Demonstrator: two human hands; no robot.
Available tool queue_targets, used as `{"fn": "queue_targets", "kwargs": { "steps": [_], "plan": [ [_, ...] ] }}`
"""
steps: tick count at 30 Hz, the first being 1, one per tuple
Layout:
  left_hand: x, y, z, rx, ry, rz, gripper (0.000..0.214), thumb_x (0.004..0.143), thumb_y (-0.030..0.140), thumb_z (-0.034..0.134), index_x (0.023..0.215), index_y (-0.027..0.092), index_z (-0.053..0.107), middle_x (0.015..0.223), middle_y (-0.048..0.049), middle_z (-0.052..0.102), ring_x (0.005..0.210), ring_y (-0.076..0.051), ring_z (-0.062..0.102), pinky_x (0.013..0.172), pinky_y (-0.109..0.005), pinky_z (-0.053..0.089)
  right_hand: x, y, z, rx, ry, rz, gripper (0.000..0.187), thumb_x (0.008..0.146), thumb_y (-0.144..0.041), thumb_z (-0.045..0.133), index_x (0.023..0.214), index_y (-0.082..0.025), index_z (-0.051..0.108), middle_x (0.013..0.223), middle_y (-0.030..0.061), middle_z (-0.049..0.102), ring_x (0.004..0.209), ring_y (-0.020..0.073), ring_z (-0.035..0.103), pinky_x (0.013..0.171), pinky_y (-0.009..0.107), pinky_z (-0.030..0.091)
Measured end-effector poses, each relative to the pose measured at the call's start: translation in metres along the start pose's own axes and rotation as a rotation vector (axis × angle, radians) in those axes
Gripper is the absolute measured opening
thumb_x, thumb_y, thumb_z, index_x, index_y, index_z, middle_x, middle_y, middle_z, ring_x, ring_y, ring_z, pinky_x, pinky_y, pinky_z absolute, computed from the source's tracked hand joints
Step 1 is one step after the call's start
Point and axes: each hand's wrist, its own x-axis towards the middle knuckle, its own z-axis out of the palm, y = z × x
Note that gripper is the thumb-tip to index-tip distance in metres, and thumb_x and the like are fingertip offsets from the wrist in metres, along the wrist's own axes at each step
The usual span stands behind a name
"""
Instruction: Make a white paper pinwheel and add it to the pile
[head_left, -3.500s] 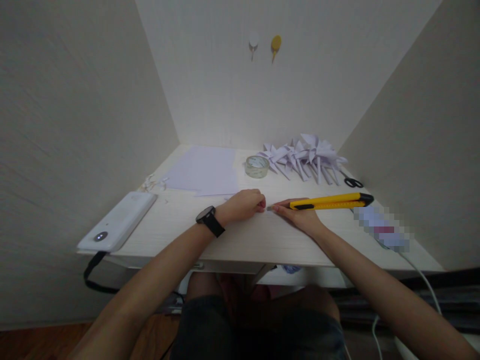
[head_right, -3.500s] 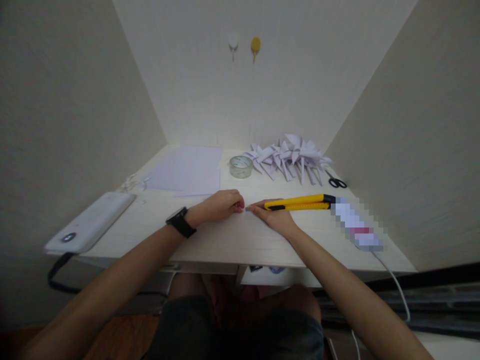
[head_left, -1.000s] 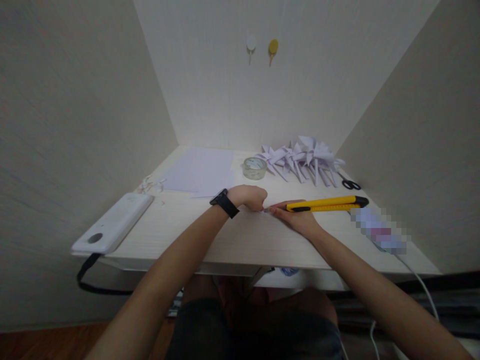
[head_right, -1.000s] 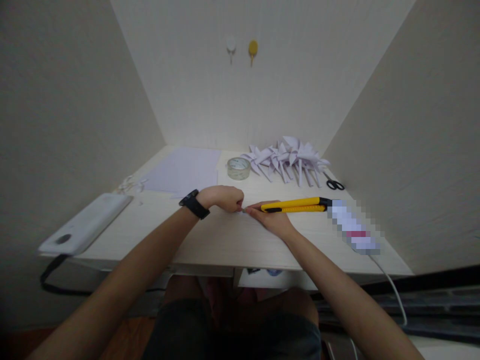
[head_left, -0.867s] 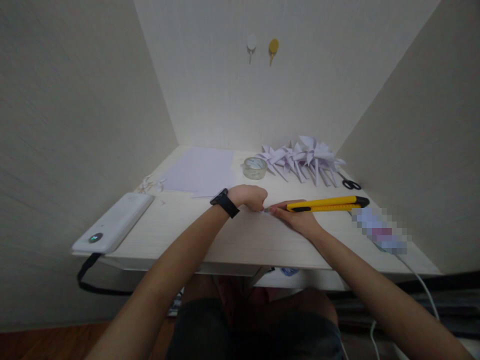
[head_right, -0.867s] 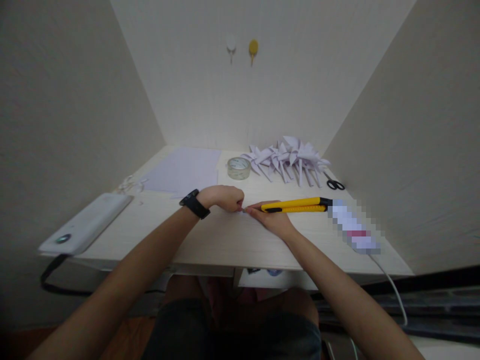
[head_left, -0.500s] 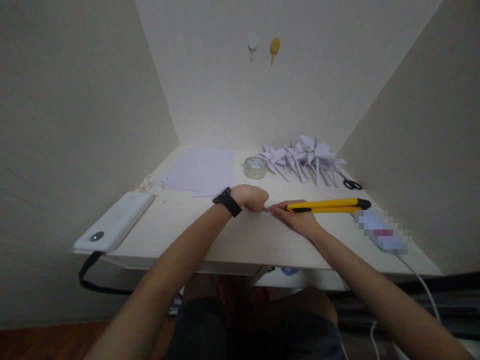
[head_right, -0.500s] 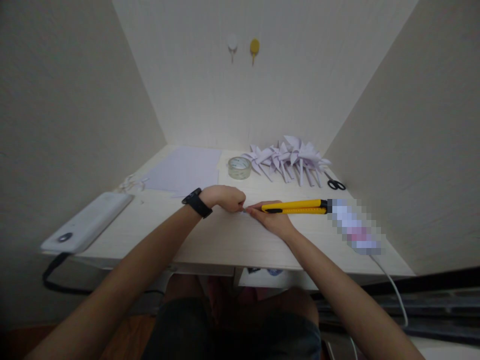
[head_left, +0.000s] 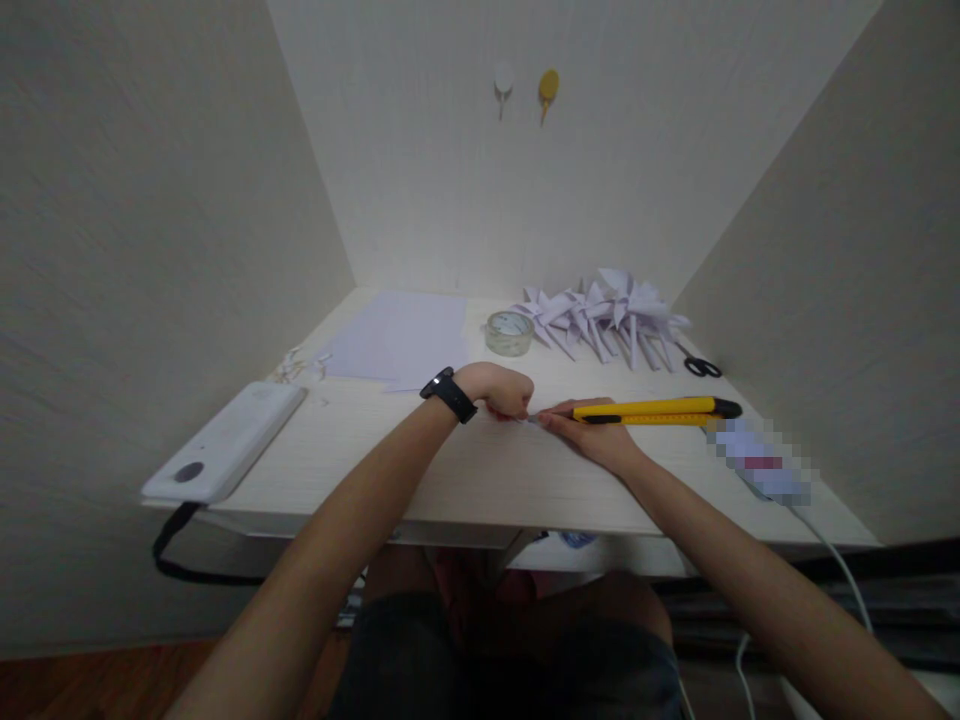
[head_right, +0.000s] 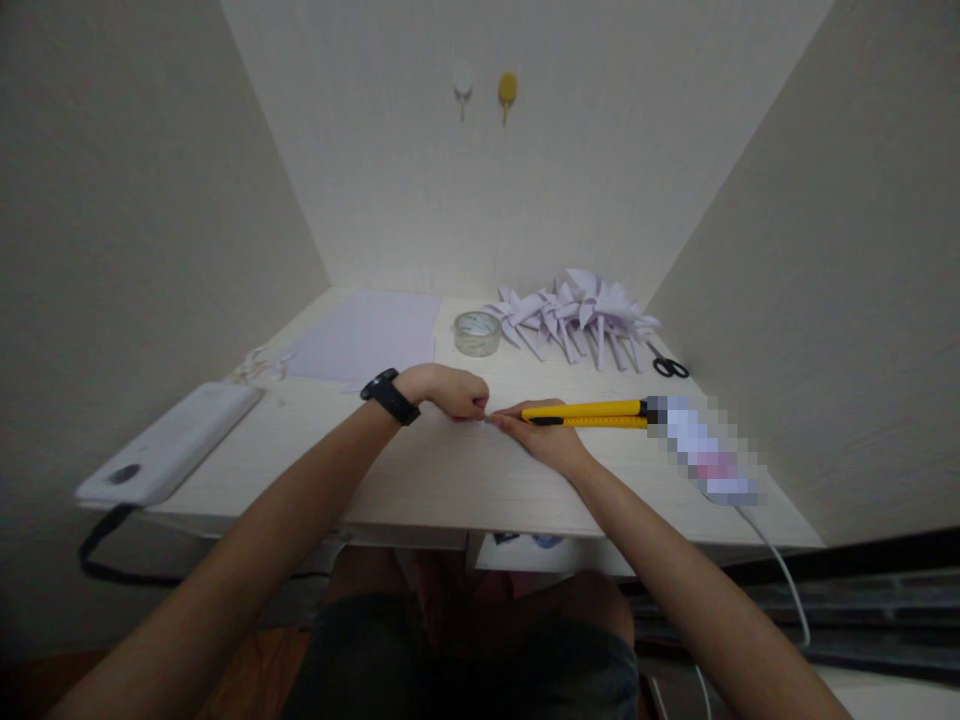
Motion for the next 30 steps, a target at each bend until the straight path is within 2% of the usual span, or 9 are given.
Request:
{"fn": "queue_targets", "kwargs": {
  "steps": [11, 17, 30],
  "plan": [
    [0.005, -0.015, 0.005, -0.050, 0.014, 0.083, 0.023, 0.077, 0.026, 0.050, 0.079, 0.012, 0.068, 0.070, -0.0061, 0.065, 0.059, -0.015, 0.052, 0.059, -0.028, 0.039, 0.001, 0.001, 0.001, -0.052, 0.009, -0.021, 0.023, 0.076, -0.044, 0.072, 0.077, -0.022, 0.079, 0.079, 0.0043, 0.078, 0.072, 0.0233, 0.071, 0.070, 0.035, 0.059],
    [0.009, -0.024, 0.010, -0.125, 0.023, 0.144, 0.019, 0.076, 0.026, 0.050, 0.074, 0.013, 0.064, 0.065, -0.0040, 0.062, 0.058, -0.014, 0.051, 0.057, -0.027, 0.038, 0.000, -0.001, 0.000, -0.049, 0.001, -0.001, 0.022, 0.075, -0.043, 0.072, 0.077, -0.023, 0.079, 0.078, 0.0038, 0.078, 0.072, 0.0230, 0.071, 0.068, 0.032, 0.057],
    [0.005, -0.024, 0.010, -0.214, 0.035, 0.116, 0.021, 0.078, 0.029, 0.052, 0.079, 0.012, 0.064, 0.068, -0.0038, 0.063, 0.062, -0.014, 0.054, 0.059, -0.025, 0.041, 0.000, -0.003, 0.001, -0.017, 0.019, 0.027, 0.021, 0.072, -0.043, 0.074, 0.075, -0.023, 0.079, 0.076, 0.0038, 0.077, 0.072, 0.0232, 0.071, 0.064, 0.031, 0.056]
  ]
}}
